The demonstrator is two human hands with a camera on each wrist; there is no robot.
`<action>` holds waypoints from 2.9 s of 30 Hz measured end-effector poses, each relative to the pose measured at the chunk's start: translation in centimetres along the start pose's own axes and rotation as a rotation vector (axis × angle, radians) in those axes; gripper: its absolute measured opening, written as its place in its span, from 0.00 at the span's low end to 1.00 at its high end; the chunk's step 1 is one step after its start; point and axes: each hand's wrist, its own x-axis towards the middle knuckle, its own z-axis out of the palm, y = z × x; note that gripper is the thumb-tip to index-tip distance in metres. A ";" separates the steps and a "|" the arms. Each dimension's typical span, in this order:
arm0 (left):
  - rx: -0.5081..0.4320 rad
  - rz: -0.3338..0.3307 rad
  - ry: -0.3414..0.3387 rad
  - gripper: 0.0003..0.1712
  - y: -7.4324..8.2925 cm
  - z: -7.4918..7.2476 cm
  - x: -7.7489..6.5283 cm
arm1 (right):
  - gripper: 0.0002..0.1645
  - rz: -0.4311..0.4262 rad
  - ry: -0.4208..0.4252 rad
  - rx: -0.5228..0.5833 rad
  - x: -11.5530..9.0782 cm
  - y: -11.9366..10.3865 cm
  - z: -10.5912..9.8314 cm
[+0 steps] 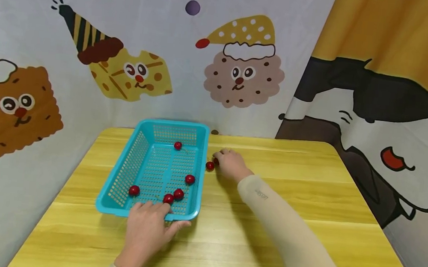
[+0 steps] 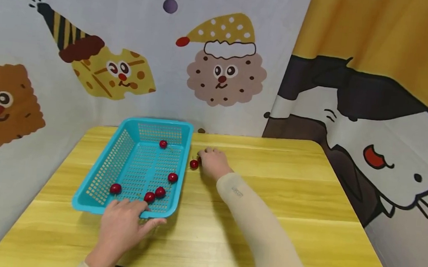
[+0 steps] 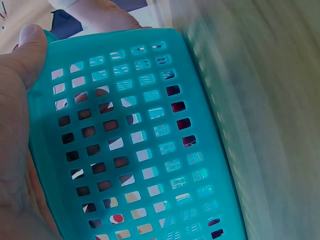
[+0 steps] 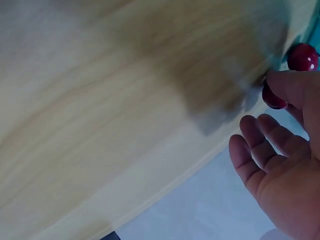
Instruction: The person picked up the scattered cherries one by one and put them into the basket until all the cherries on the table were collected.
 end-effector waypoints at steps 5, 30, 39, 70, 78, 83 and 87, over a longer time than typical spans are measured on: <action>-0.003 0.000 0.002 0.38 0.0 0.2 0.0 | 0.18 0.032 0.027 -0.007 -0.5 0.4 0.4; -0.004 0.020 0.007 0.37 0.5 0.7 0.1 | 0.24 -0.211 0.065 0.073 -0.3 -11.2 -4.4; 0.008 0.015 0.016 0.39 0.0 0.4 0.2 | 0.22 -0.183 0.046 -0.041 0.2 -11.9 -3.3; 0.007 0.019 0.047 0.38 0.1 0.4 -0.1 | 0.26 -0.129 -0.025 -0.113 0.0 -12.6 -3.4; 0.007 0.033 0.063 0.38 0.1 0.4 0.0 | 0.28 -0.119 -0.019 -0.105 -0.1 -12.7 -3.5; 0.005 0.041 0.069 0.38 0.2 0.3 0.1 | 0.28 -0.119 -0.008 -0.081 0.0 -12.5 -3.3; 0.006 0.040 0.061 0.38 0.2 0.2 0.1 | 0.28 -0.123 0.002 -0.076 0.0 -12.4 -3.3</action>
